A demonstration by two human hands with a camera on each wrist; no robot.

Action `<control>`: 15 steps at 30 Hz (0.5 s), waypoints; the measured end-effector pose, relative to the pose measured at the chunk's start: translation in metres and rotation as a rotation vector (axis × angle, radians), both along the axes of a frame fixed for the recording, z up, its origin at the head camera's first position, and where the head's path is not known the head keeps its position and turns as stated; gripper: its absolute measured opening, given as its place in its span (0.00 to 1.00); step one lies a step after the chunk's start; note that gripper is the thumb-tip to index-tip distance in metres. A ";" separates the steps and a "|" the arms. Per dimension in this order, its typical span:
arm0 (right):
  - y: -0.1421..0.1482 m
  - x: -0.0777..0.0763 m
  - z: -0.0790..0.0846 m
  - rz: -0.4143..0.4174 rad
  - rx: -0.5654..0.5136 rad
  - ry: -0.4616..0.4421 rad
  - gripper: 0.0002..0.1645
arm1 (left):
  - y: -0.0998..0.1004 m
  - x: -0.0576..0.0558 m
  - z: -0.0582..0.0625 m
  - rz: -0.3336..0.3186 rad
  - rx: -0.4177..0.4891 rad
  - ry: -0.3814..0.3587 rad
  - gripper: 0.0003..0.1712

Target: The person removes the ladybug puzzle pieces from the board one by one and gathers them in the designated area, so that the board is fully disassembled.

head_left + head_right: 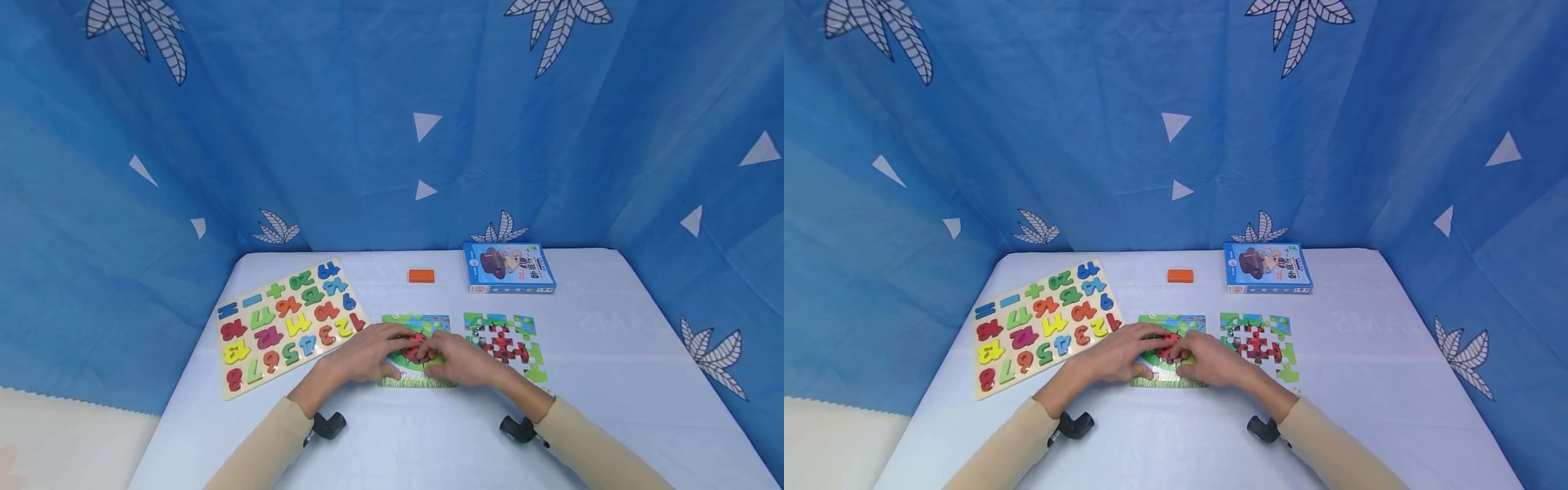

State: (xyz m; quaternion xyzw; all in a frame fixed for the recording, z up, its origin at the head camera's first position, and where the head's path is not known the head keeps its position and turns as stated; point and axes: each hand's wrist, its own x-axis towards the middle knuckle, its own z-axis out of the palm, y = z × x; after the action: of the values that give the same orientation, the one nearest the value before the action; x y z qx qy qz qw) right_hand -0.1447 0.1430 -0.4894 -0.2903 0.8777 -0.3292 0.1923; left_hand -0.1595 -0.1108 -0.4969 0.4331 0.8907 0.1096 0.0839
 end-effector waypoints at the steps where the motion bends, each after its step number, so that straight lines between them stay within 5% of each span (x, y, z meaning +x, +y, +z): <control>1: 0.000 0.000 -0.001 -0.003 -0.007 -0.003 0.13 | 0.000 -0.001 0.000 0.001 -0.001 -0.001 0.42; 15: 0.001 -0.004 -0.001 0.009 -0.085 -0.077 0.07 | -0.002 -0.007 0.002 0.000 -0.025 -0.050 0.43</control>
State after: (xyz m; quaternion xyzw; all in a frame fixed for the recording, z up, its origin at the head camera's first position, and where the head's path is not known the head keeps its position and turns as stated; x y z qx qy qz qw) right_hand -0.1491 0.1437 -0.4908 -0.2893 0.8534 -0.3765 0.2151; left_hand -0.1660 -0.1131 -0.4948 0.4290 0.8897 0.1095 0.1116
